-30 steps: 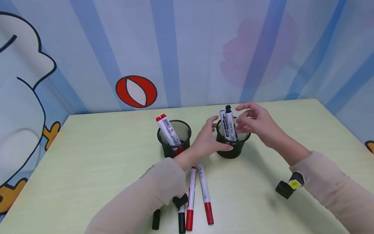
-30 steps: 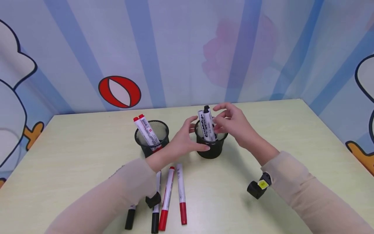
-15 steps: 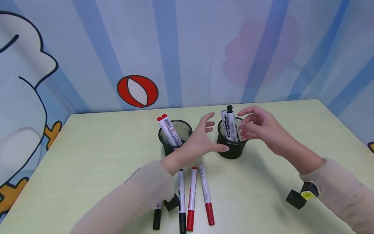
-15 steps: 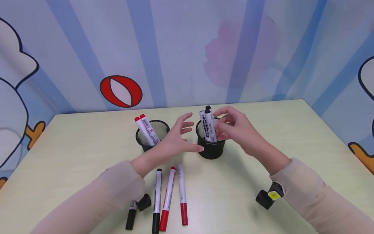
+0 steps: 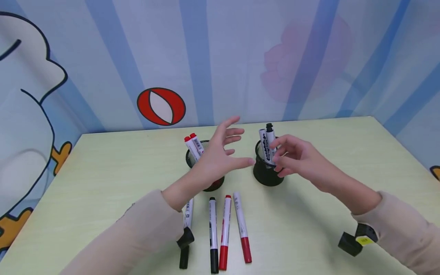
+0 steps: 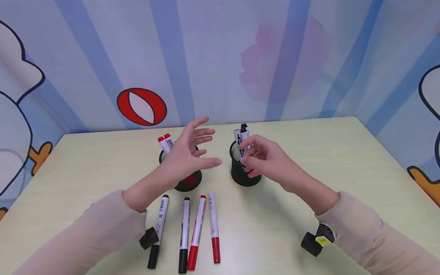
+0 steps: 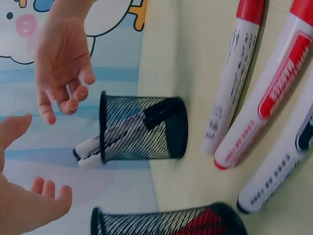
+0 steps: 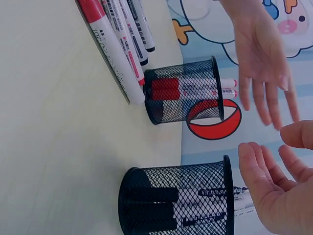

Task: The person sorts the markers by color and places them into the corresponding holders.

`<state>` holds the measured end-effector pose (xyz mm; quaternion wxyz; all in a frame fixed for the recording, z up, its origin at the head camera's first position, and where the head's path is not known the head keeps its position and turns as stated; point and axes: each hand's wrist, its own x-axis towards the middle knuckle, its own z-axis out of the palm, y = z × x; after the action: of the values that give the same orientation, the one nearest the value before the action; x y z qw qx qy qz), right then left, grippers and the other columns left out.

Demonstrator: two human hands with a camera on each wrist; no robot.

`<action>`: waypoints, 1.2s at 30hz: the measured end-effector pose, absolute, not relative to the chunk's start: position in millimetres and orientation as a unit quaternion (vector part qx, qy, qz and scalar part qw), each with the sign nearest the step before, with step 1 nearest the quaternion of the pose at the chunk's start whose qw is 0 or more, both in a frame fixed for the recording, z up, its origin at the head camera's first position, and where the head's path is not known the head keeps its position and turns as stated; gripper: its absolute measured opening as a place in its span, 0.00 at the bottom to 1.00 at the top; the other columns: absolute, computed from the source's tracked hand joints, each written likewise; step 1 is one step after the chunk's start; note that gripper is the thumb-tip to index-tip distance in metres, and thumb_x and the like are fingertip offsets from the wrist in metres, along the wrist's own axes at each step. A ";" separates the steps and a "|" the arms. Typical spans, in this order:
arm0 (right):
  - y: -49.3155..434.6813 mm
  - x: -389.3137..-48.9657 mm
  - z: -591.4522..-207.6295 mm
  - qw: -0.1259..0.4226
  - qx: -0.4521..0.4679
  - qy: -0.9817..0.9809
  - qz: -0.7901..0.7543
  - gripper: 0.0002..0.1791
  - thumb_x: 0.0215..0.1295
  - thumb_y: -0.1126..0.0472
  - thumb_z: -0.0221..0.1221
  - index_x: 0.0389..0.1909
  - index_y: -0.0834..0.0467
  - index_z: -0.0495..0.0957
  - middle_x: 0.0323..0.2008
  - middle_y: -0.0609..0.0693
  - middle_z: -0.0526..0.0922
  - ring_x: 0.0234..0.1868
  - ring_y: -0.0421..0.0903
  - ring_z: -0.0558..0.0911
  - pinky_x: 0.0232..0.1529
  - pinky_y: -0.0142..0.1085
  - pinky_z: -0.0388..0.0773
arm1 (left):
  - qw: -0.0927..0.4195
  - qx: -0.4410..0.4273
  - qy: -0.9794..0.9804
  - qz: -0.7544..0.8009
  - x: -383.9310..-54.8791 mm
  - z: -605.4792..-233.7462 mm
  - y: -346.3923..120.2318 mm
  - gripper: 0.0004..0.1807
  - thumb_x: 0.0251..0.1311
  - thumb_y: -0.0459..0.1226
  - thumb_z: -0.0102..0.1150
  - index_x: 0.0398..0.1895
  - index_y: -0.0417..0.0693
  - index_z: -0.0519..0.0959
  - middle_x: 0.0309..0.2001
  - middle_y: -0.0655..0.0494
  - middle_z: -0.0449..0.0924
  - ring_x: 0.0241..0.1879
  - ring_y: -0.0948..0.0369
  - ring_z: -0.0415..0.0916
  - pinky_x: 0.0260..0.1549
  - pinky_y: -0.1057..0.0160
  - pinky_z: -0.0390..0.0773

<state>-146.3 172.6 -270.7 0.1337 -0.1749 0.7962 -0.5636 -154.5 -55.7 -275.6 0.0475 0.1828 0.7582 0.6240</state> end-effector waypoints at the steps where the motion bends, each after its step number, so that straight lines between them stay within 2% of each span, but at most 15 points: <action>1: 171.8 -145.2 -271.2 0.137 -0.177 0.796 -0.563 0.18 0.65 0.68 0.53 0.54 0.67 0.64 0.40 0.65 0.72 0.35 0.51 0.79 0.37 0.40 0.81 | 0.033 0.186 0.759 0.623 -153.8 -273.3 -59.9 0.47 0.48 0.34 0.69 0.69 0.61 0.53 0.60 0.59 0.66 0.61 0.60 0.63 0.58 0.55 0.67; 7: 167.0 -138.4 -275.5 0.156 -0.183 0.794 -0.558 0.17 0.63 0.70 0.53 0.53 0.67 0.65 0.38 0.63 0.73 0.37 0.58 0.79 0.38 0.43 0.81 | -0.016 0.189 0.751 0.632 -151.9 -261.6 -88.7 0.46 0.49 0.33 0.68 0.68 0.61 0.54 0.59 0.59 0.68 0.58 0.62 0.65 0.56 0.55 0.68; 15: 160.7 -131.8 -284.2 0.186 -0.189 0.800 -0.538 0.16 0.63 0.70 0.53 0.52 0.65 0.66 0.36 0.60 0.75 0.37 0.55 0.79 0.38 0.41 0.80 | -0.059 0.154 0.758 0.631 -148.4 -259.8 -132.8 0.44 0.50 0.29 0.66 0.68 0.55 0.54 0.60 0.55 0.67 0.59 0.59 0.64 0.57 0.52 0.68; 18: 158.4 -130.2 -287.9 0.193 -0.193 0.799 -0.535 0.16 0.62 0.70 0.52 0.51 0.65 0.66 0.36 0.59 0.75 0.37 0.58 0.77 0.37 0.42 0.80 | -0.064 0.130 0.766 0.626 -149.2 -263.7 -145.1 0.44 0.51 0.29 0.66 0.68 0.55 0.53 0.60 0.54 0.66 0.60 0.58 0.63 0.57 0.51 0.67; 28: 146.9 -126.7 -299.8 0.216 -0.211 0.789 -0.535 0.16 0.62 0.70 0.52 0.51 0.64 0.67 0.35 0.57 0.75 0.36 0.51 0.77 0.36 0.42 0.80 | -0.019 0.081 0.788 0.610 -150.8 -284.2 -173.5 0.49 0.51 0.34 0.67 0.71 0.58 0.46 0.64 0.52 0.61 0.64 0.54 0.58 0.59 0.51 0.65; 36: 134.0 -122.5 -316.4 0.224 -0.209 0.791 -0.529 0.17 0.60 0.70 0.53 0.52 0.64 0.67 0.33 0.55 0.75 0.35 0.54 0.77 0.34 0.43 0.79 | 0.044 0.062 0.804 0.590 -156.5 -310.7 -184.0 0.50 0.50 0.34 0.68 0.72 0.55 0.45 0.67 0.48 0.57 0.66 0.51 0.54 0.60 0.47 0.63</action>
<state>-122.5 134.0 -316.4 0.2241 -0.2093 0.7911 -0.5292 -156.5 -184.0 -310.7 0.0436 0.0622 0.8040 0.5897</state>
